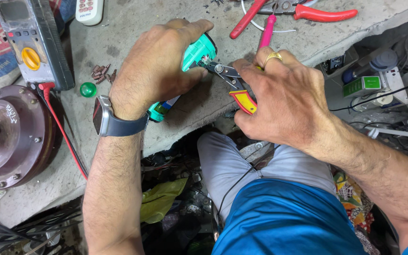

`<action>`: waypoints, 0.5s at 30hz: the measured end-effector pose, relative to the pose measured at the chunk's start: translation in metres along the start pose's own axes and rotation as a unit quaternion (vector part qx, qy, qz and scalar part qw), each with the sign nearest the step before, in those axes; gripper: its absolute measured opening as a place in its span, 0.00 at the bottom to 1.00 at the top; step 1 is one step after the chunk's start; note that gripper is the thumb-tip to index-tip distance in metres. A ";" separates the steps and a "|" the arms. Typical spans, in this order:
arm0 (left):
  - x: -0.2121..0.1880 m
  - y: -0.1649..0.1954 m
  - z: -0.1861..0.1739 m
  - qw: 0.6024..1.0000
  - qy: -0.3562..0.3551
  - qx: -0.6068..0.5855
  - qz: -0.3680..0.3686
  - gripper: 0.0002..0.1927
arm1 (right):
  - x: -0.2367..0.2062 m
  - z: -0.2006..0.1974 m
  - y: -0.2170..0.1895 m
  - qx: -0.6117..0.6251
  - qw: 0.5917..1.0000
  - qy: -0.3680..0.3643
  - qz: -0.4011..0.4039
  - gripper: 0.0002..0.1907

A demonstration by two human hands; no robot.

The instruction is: The person uses a soldering iron to heat and remove a small component from a green cylindrical device, then uses pliers to pull and trim wires. The device is rotated and repositioned on the workbench throughout the process.

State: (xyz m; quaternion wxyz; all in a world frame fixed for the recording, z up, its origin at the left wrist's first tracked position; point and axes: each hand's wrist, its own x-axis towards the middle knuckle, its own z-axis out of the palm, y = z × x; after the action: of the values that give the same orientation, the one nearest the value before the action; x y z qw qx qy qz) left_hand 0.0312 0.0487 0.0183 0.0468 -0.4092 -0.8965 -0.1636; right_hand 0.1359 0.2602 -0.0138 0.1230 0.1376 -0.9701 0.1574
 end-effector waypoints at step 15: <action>0.003 -0.007 0.000 1.000 0.003 0.003 0.028 0.35 | 0.011 -0.004 -0.013 0.033 0.997 -0.039 0.057 0.35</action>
State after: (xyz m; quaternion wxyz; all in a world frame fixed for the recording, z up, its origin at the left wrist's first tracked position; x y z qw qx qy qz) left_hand 0.0237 0.0466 0.0173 0.0550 -0.4339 -0.8849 -0.1603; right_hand 0.1307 0.2471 -0.0039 0.0711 0.0918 -0.9748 0.1907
